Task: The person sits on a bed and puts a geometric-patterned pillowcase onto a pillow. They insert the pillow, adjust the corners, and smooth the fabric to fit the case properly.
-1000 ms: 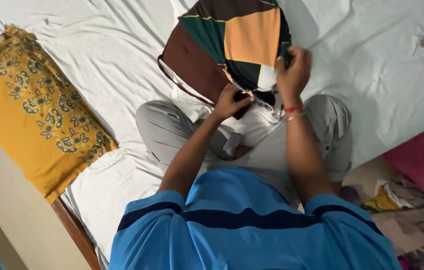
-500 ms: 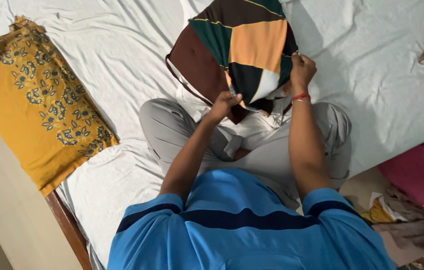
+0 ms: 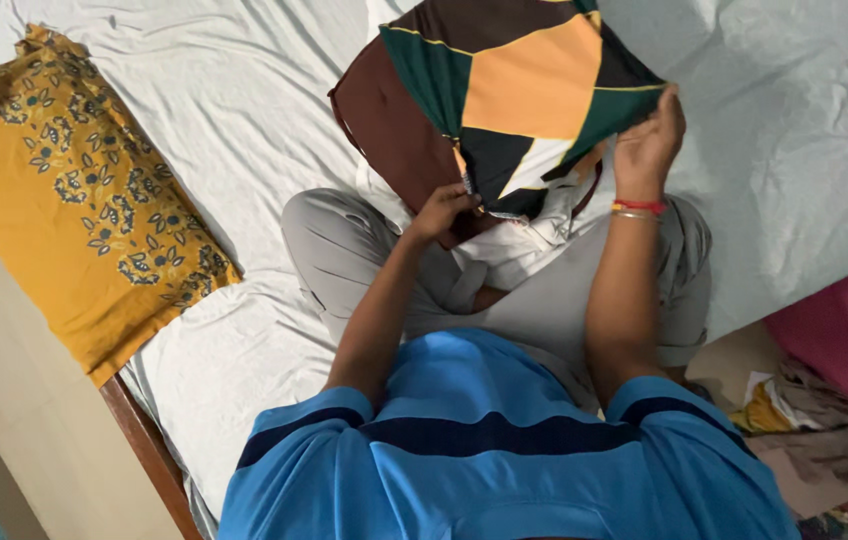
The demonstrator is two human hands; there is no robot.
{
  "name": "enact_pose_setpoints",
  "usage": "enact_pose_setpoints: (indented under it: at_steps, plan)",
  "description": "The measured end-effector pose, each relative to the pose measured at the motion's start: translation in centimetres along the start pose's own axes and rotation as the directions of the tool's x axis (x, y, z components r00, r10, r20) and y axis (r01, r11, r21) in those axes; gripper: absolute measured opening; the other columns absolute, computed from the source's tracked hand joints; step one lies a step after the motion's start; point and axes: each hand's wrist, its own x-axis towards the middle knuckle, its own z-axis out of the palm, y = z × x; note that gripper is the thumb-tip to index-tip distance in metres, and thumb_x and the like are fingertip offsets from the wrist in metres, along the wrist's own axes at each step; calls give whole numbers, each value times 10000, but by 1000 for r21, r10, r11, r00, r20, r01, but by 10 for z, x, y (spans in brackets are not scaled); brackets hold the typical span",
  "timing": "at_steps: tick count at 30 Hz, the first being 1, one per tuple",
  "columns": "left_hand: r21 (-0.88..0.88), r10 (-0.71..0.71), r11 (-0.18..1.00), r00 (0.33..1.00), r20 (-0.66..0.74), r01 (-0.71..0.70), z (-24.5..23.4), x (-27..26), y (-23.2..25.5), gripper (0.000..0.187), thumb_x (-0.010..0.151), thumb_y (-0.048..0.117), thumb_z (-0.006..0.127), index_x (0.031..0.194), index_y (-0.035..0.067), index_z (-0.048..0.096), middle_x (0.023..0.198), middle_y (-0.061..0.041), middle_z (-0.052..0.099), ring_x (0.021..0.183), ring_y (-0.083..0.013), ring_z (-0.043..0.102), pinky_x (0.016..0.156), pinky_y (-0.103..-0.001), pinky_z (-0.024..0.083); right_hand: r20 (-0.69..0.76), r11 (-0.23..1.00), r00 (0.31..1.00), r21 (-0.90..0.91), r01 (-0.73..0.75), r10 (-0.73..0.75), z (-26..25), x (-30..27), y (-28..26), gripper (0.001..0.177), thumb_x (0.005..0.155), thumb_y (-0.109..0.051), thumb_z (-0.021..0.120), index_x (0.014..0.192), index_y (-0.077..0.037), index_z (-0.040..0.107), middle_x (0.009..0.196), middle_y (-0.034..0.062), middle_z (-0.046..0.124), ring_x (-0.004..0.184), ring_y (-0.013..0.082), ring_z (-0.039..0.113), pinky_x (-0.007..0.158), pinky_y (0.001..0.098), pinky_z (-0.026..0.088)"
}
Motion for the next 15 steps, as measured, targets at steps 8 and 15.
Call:
enact_pose_setpoints:
  at_steps: [8,15]
  plan:
    - [-55,30,998,999,-46,-32,-12,4,-33,95,862,33,635,895,17,723,849,9,710,776,-90,628,737,-261,508,-13,909,911,-53,-413,413,2,-6,19,395,1051,-289,596,1296,17,647,1281,129,703,1195,266,673,1078,409,536]
    - [-17,52,998,998,-40,-52,-15,5,-41,105,826,-6,612,803,19,712,752,5,693,694,-92,604,672,-263,483,-21,893,906,-157,-421,423,-26,12,23,418,1032,-220,647,1353,47,626,1316,161,690,1217,277,668,1113,408,509]
